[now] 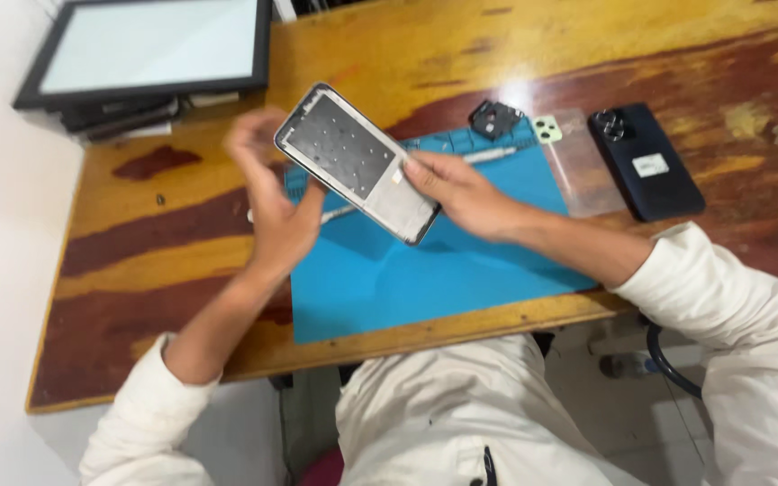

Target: The person disassembles and reassembles two smartphones on a blue mat. They use a screwdriver to remove screws, a metal pry tool to separate the screen, and tweezers to handle small components. The person removes the back cover, disconnects internal parts, and then reassembles the devices.

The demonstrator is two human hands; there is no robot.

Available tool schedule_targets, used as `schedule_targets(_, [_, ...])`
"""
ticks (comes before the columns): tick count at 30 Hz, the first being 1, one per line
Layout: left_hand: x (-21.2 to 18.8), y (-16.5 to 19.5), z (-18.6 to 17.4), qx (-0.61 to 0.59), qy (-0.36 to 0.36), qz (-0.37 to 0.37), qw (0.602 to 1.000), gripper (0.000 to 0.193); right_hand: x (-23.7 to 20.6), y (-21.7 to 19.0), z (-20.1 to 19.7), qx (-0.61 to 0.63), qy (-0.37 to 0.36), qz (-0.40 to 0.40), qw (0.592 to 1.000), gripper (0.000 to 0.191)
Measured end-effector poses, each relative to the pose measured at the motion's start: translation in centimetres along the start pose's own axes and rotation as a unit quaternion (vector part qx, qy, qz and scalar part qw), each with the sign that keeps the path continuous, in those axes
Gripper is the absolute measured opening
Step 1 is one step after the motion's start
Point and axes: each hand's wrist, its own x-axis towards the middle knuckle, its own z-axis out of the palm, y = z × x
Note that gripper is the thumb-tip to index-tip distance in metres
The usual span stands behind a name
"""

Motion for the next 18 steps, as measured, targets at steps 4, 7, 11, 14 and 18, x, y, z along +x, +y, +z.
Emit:
schedule_targets(4, [-0.2, 0.1, 1.6, -0.408, -0.061, -0.224, 0.883, 0.07, 0.1, 1.0, 1.4, 0.032, 0.009, -0.015, 0.999, 0.047])
schedule_targets(7, [-0.3, 1.0, 2.8, -0.481, -0.111, -0.25, 0.833, 0.071, 0.3, 1.2, 3.1, 0.025, 0.023, 0.032, 0.999, 0.051])
schedule_targets(11, [0.1, 1.8, 2.4, -0.443, -0.093, -0.296, 0.841, 0.058, 0.3, 0.3, 3.5, -0.107, -0.034, 0.037, 0.993, 0.042])
schedule_targets(14, [1.3, 1.8, 0.0, -0.461, -0.067, -0.289, 0.836, 0.054, 0.5, -1.3, 1.0, -0.337, -0.078, -0.05, 0.937, 0.056])
schedule_targets(18, [3.0, 1.6, -3.5, -0.43, -0.002, -0.243, 0.869, 0.064, 1.2, -3.8, -3.1, -0.622, 0.001, -0.136, 0.771, 0.043])
